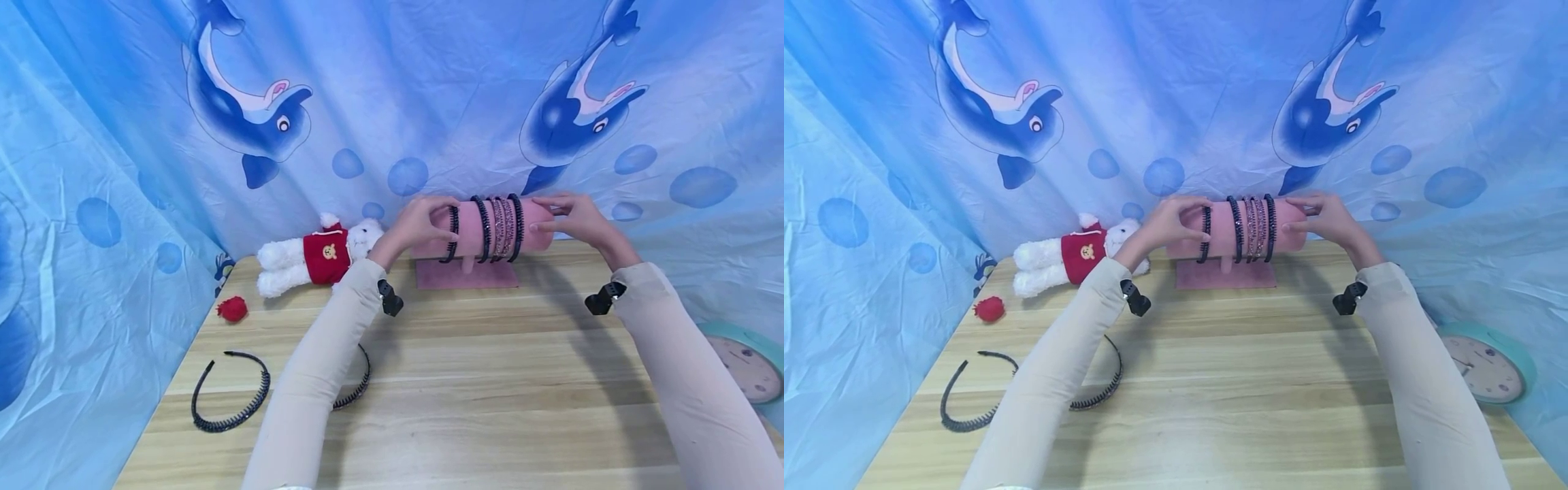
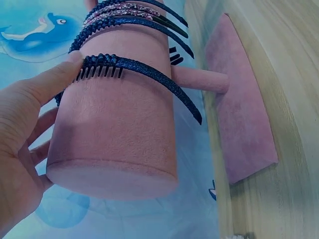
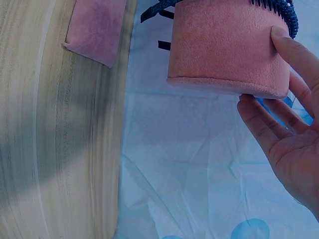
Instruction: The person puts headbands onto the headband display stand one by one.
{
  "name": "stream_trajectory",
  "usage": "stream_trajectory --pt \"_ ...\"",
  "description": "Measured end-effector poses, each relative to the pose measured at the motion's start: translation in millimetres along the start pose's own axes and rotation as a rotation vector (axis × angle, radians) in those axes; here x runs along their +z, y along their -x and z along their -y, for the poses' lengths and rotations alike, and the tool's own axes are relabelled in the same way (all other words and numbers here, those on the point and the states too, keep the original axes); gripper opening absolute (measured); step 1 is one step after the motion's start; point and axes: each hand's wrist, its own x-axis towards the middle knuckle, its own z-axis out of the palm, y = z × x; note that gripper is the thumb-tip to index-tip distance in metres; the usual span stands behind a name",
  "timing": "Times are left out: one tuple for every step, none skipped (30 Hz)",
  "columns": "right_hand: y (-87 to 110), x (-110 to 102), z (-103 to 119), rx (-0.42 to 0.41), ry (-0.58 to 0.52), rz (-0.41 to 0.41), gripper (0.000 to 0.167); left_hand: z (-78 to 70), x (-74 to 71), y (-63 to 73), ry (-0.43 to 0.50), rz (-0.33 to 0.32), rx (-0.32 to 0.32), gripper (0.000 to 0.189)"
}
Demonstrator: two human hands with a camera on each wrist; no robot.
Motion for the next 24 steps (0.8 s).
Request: stream_trajectory --pt "0.3 0.2 0.3 0.001 0.002 -0.001 0.069 -0.6 -0.9 0.4 -0.001 0.011 -0.006 0.074" --pt "0.6 0.2 0.4 0.002 0.006 -0.003 0.069 -1.1 -1.7 0.8 -0.001 0.019 -0.011 0.077" --pt "1.1 0.2 0.9 0.003 0.009 -0.004 0.069 -1.8 -2.3 1.2 -0.003 0.025 -0.017 0.079" --pt "1.4 0.3 1.3 0.005 0.014 -0.005 0.069 -2.2 -2.5 1.5 -0.004 0.027 -0.024 0.08" --pt "1.8 0.2 1.7 0.007 0.018 -0.006 0.07 -2.4 -2.5 1.5 -0.005 0.029 -0.03 0.081" --pt "2.2 0.0 1.9 0.009 0.023 -0.006 0.07 -2.2 -2.1 1.1 -0.005 0.028 -0.027 0.081" --pt "2.5 -0.2 2.2 0.011 0.029 -0.006 0.07 -2.2 -1.4 0.7 -0.013 0.024 -0.025 0.08" --pt "2.8 -0.5 2.3 0.011 0.031 -0.005 0.071 -2.0 -0.5 0.3 -0.019 0.018 -0.021 0.079" --pt "3.4 -0.6 3.0 0.011 0.03 -0.005 0.071 -2.0 0.4 -0.1 -0.028 0.01 -0.015 0.078" --pt "3.8 -0.9 3.2 0.012 0.03 -0.006 0.071 -1.9 1.4 -0.7 -0.041 0.003 -0.012 0.078" --pt "4.4 -1.2 3.6 0.01 0.03 -0.005 0.071 -1.7 2.5 -1.3 -0.052 -0.006 -0.007 0.077" --pt "4.6 -1.4 3.5 0.012 0.032 -0.007 0.071 -1.4 3.8 -1.9 -0.06 -0.015 -0.001 0.077" --pt "5.1 -1.5 4.0 0.012 0.033 -0.007 0.071 -1.5 4.8 -2.3 -0.066 -0.022 0.002 0.077" --pt "5.4 -1.7 4.1 0.012 0.032 -0.009 0.071 -1.4 5.7 -2.9 -0.067 -0.028 0.003 0.077" --pt "5.7 -1.4 4.6 0.01 0.03 -0.008 0.072 -1.3 6.7 -3.5 -0.069 -0.033 0.001 0.078" --pt "5.8 -1.2 4.6 0.009 0.029 -0.01 0.072 -1.3 7.5 -4.2 -0.07 -0.036 -0.003 0.078" --pt "5.7 -0.9 4.6 0.007 0.025 -0.011 0.072 -1.5 8.3 -4.7 -0.068 -0.039 -0.007 0.078" --pt "5.5 -0.5 4.5 0.006 0.021 -0.012 0.072 -1.9 9.2 -5.2 -0.068 -0.039 -0.011 0.079" --pt "5.7 -0.6 4.3 0.002 0.019 -0.012 0.072 -2.8 10.3 -6.1 -0.067 -0.043 -0.013 0.079" --pt "5.6 -0.6 4.0 -0.002 0.017 -0.011 0.072 -3.9 11.6 -6.9 -0.07 -0.046 -0.015 0.079" --pt "5.7 -0.4 3.5 -0.004 0.018 -0.013 0.072 -5.2 12.7 -7.5 -0.08 -0.049 -0.018 0.079" --pt "5.6 -0.4 2.9 -0.003 0.02 -0.015 0.072 -6.3 13.9 -8.2 -0.091 -0.053 -0.016 0.079" --pt "5.2 -0.3 2.2 -0.004 0.023 -0.015 0.072 -7.7 15.1 -8.7 -0.102 -0.057 -0.017 0.079" --pt "5.1 -0.2 1.8 -0.007 0.028 -0.015 0.072 -8.8 16.3 -9.3 -0.109 -0.057 -0.018 0.079"
